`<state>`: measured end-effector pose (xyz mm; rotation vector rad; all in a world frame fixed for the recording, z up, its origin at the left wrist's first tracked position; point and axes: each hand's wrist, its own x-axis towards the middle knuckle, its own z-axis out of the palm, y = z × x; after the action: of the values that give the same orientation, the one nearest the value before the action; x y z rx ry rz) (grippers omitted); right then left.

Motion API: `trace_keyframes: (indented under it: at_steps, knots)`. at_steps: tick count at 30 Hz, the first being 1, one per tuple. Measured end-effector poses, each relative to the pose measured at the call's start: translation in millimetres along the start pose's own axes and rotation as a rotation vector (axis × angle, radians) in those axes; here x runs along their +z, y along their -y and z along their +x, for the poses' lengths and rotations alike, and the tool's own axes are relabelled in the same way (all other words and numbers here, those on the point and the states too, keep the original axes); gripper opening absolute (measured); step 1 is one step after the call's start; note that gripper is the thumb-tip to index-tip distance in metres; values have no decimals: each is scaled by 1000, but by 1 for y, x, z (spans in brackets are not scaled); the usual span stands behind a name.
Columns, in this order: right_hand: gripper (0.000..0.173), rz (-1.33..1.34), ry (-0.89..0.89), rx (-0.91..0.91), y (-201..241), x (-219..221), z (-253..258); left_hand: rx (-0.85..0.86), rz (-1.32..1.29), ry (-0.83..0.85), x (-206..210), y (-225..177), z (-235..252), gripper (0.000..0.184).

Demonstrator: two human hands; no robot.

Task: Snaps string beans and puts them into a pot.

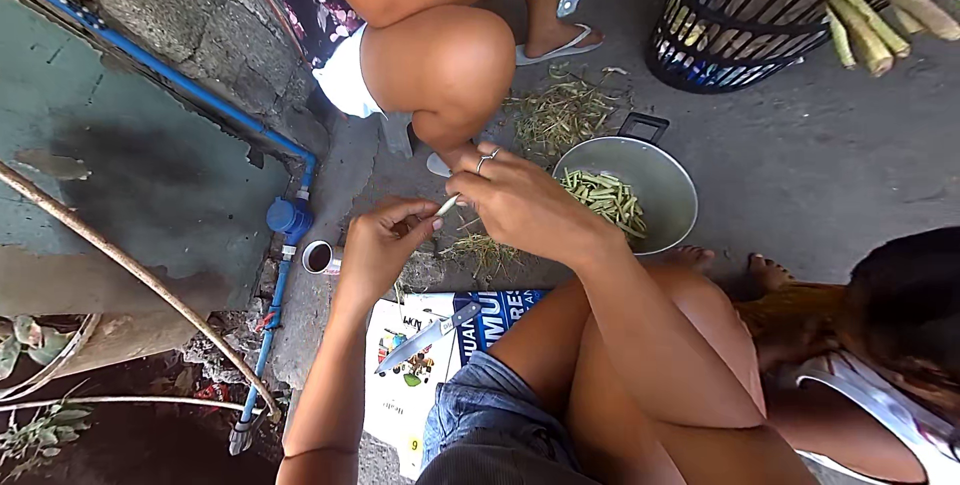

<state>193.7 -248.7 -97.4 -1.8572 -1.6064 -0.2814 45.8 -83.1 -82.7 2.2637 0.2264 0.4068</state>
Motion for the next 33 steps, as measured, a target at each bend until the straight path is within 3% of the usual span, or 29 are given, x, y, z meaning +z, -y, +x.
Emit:
trace_keyframes:
  at_steps: [8, 13, 23, 30, 33]
  knots:
    - [15, -10, 25, 41, 0, 1, -4, 153, 309, -71, 12, -3, 7, 12]
    - [14, 53, -20, 66, -4, 6, -3, 196, 363, -115, 16, -5, 8, 12]
    - [10, 1077, -270, 406, 1, 21, 2, 256, 110, -365, 28, -2, 9, 13]
    - [13, 1501, -446, 761, 26, 31, 12, 283, 103, -517, 47, 3, 15, 15]
    - [13, 1584, -473, 797, 27, 33, 14, 267, 45, -533, 51, 3, 16, 16]
